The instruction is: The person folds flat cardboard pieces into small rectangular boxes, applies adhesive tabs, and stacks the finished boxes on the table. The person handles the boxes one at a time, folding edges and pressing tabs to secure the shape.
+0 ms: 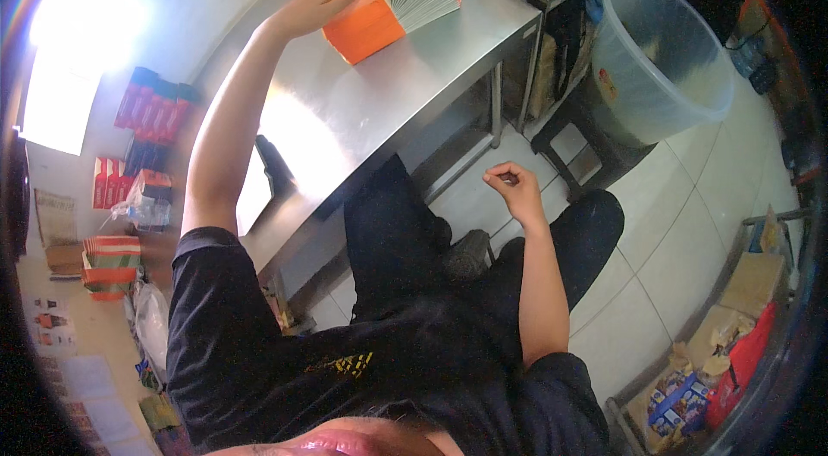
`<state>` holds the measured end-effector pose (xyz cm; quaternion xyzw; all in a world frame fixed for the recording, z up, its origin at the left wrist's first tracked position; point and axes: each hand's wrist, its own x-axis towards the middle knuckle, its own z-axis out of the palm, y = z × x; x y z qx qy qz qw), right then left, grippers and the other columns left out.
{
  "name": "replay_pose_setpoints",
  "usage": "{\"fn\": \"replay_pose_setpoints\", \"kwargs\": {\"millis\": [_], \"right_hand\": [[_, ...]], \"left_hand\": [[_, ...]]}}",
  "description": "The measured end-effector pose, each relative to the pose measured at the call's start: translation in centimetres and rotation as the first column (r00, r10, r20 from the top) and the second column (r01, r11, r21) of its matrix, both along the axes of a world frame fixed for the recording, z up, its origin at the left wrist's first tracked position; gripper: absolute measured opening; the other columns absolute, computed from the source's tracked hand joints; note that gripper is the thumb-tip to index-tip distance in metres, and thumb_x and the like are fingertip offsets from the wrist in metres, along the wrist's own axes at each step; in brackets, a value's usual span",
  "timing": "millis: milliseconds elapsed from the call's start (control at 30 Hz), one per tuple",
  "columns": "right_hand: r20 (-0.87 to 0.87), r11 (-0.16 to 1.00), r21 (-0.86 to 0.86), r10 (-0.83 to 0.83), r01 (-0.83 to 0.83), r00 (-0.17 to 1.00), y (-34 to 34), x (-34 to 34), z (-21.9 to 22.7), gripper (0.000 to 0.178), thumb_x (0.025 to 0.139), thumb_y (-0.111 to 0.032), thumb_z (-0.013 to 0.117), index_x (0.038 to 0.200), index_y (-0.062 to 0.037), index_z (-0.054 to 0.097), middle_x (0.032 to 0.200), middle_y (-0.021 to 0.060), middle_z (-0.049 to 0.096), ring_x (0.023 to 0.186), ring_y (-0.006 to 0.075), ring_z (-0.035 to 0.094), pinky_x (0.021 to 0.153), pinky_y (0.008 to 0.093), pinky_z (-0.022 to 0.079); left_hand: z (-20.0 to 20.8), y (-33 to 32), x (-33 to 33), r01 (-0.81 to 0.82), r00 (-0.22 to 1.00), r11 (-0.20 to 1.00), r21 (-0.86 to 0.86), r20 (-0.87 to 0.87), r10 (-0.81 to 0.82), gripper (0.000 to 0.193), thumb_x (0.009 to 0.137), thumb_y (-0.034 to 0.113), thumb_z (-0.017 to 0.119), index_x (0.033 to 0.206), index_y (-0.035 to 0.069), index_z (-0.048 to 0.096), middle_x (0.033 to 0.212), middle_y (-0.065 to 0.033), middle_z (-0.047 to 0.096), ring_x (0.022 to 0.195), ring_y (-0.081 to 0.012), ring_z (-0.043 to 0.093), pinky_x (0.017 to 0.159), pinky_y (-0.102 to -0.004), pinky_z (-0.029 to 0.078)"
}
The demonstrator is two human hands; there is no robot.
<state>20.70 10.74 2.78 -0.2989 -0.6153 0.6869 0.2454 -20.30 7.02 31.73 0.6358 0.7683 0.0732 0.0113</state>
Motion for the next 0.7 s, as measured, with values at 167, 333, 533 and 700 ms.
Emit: {"fn": "replay_pose_setpoints", "kwargs": {"millis": [167,333,533,700], "right_hand": [[0.015,0.998,0.018,0.055,-0.055,0.998,-0.9,-0.3,0.0,0.012,0.086,-0.010,0.079,0.091,-0.0015,0.072,0.088,0.0028,0.071,0.082,0.0092,0.063,0.077,0.0259,0.050],[0.034,0.996,0.078,0.032,-0.034,0.999,-0.5,-0.2,-0.5,0.014,0.086,-0.013,0.080,0.092,-0.0014,0.073,0.087,0.0036,0.072,0.081,0.0102,0.063,0.076,0.0265,0.049],[0.023,0.998,0.061,0.033,-0.034,0.999,-1.1,0.6,-1.0,0.016,0.085,-0.014,0.080,0.093,-0.0014,0.073,0.085,0.0035,0.071,0.080,0.0107,0.063,0.075,0.0270,0.050],[0.049,0.997,0.074,0.011,-0.015,0.999,-1.0,1.2,-1.2,0.018,0.086,-0.016,0.080,0.093,-0.0012,0.073,0.086,0.0037,0.071,0.080,0.0111,0.063,0.074,0.0273,0.050]], "left_hand": [[-2.1,-0.1,-1.1,0.063,0.989,0.992,0.106,-0.141,-0.048,0.060,0.105,0.051,0.034,0.156,0.020,0.036,0.161,-0.0170,0.031,0.147,-0.0365,0.032,0.121,-0.0518,0.018],[-3.3,0.2,-0.4,0.054,0.988,0.957,0.283,-0.152,-0.011,0.061,0.103,0.047,0.042,0.151,0.010,0.039,0.151,-0.0176,0.044,0.141,-0.0355,0.039,0.117,-0.0501,0.025],[0.4,0.8,0.9,-0.012,1.000,0.997,0.074,-0.014,0.013,0.055,0.101,0.039,0.043,0.149,0.014,0.043,0.143,-0.0179,0.052,0.135,-0.0370,0.043,0.113,-0.0487,0.034],[2.5,2.9,2.6,-0.002,0.999,0.993,-0.116,-0.052,-0.005,0.051,0.100,0.037,0.038,0.149,0.027,0.047,0.144,-0.0143,0.055,0.134,-0.0346,0.045,0.114,-0.0455,0.034]]}}
